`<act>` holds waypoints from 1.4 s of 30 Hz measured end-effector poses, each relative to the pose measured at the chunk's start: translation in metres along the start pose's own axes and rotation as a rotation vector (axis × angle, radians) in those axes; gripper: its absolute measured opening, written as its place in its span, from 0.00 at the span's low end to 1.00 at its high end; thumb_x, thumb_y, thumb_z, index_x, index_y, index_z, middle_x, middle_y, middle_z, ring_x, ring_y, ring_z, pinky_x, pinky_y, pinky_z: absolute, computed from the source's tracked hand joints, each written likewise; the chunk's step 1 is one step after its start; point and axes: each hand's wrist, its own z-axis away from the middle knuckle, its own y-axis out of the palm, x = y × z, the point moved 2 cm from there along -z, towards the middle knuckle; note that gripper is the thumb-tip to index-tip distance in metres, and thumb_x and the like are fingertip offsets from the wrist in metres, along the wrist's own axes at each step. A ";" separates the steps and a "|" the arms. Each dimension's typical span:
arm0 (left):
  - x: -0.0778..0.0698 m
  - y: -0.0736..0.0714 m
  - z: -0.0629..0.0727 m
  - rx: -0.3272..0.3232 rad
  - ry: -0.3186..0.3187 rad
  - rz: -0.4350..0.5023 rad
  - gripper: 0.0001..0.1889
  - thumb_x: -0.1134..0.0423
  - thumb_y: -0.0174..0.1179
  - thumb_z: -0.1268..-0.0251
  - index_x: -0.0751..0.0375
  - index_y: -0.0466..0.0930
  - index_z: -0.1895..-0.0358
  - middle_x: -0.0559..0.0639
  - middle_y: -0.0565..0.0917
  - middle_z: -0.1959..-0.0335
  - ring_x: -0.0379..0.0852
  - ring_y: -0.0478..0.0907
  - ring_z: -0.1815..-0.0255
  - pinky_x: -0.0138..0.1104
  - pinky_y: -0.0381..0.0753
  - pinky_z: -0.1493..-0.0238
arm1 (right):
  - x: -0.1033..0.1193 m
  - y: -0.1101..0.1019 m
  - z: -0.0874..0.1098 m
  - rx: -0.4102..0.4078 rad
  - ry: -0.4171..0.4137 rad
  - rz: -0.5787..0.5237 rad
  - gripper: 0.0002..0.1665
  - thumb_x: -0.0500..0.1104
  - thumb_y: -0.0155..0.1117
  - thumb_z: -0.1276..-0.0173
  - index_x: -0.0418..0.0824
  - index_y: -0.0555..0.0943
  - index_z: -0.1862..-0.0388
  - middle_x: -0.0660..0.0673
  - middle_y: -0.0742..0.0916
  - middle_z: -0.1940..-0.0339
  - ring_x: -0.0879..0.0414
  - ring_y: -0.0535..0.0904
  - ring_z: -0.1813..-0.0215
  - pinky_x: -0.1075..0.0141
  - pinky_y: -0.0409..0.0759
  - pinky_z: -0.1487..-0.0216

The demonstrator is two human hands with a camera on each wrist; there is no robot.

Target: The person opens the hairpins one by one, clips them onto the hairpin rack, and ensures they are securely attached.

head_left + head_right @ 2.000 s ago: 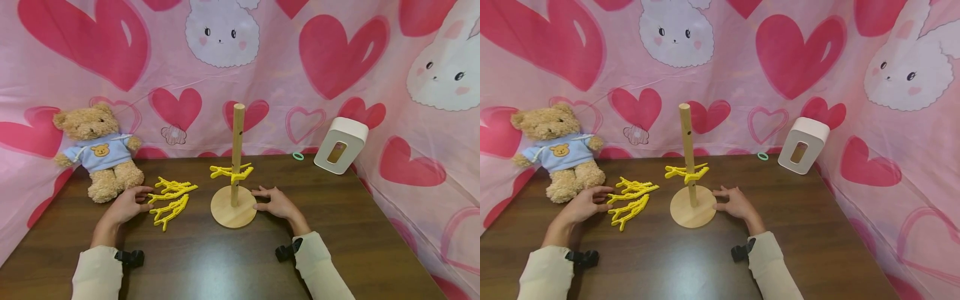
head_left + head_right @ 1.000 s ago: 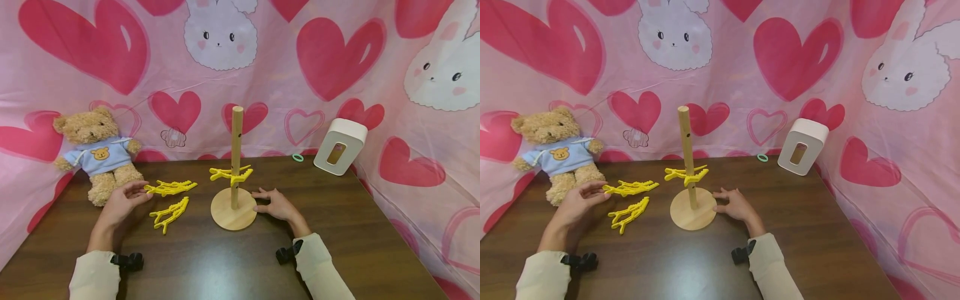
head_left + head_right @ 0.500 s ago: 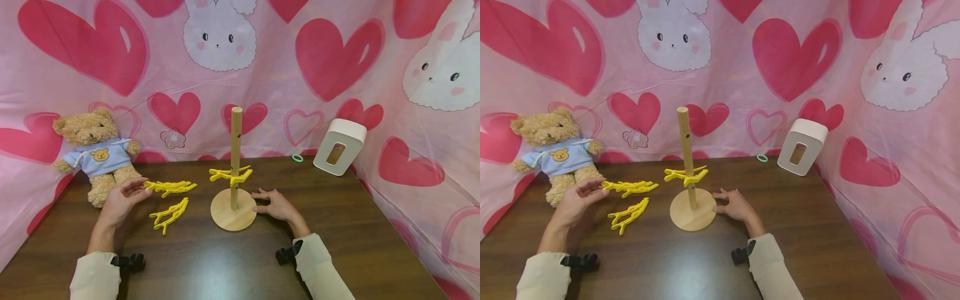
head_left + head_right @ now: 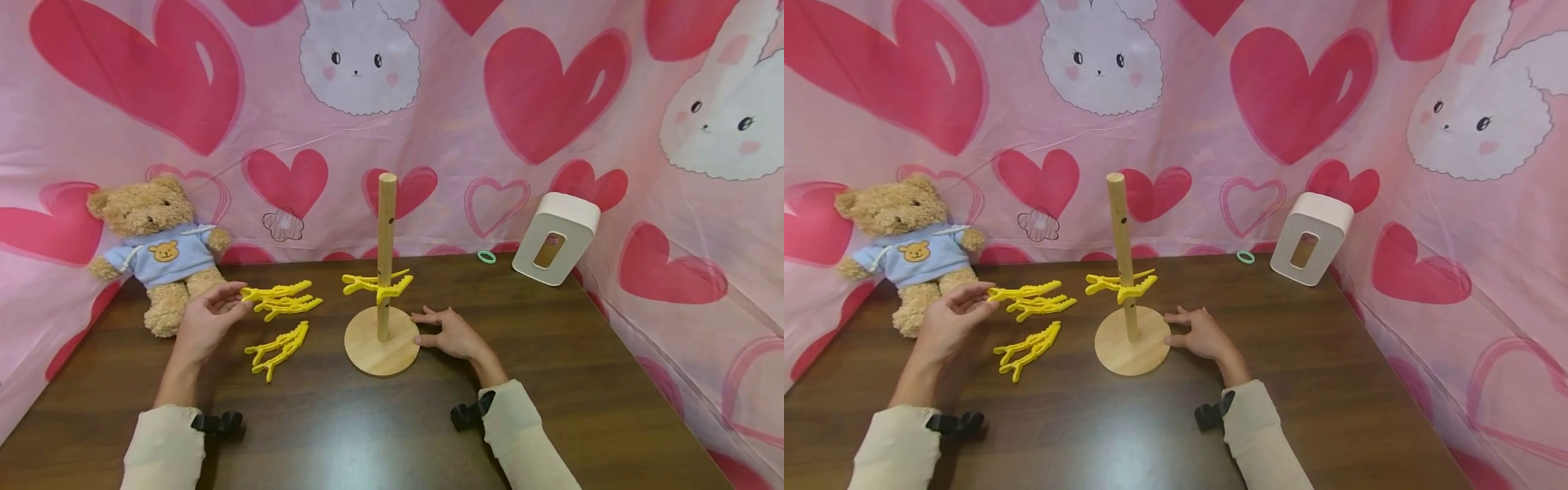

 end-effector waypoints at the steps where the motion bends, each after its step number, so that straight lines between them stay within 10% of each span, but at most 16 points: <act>1: -0.001 0.001 0.000 -0.013 0.011 -0.027 0.15 0.75 0.68 0.37 0.67 0.82 0.48 0.41 0.83 0.59 0.35 0.80 0.59 0.21 0.79 0.56 | 0.000 0.000 0.000 0.001 -0.002 0.002 0.28 0.39 0.73 0.34 0.37 0.81 0.35 0.41 0.80 0.33 0.44 0.61 0.22 0.40 0.34 0.23; 8: -0.005 0.013 0.001 -0.007 0.042 -0.097 0.19 0.78 0.68 0.39 0.81 0.75 0.47 0.41 0.82 0.62 0.36 0.79 0.62 0.22 0.80 0.60 | -0.001 0.000 0.000 -0.001 -0.013 0.010 0.28 0.40 0.74 0.34 0.37 0.81 0.35 0.42 0.81 0.34 0.44 0.62 0.22 0.40 0.34 0.23; 42: -0.067 0.069 -0.007 -0.057 0.340 -0.168 0.15 0.78 0.67 0.38 0.72 0.85 0.48 0.54 0.84 0.55 0.37 0.79 0.59 0.23 0.78 0.55 | -0.001 0.000 -0.001 0.001 -0.006 0.018 0.28 0.40 0.73 0.34 0.37 0.81 0.36 0.43 0.81 0.34 0.46 0.62 0.22 0.42 0.34 0.22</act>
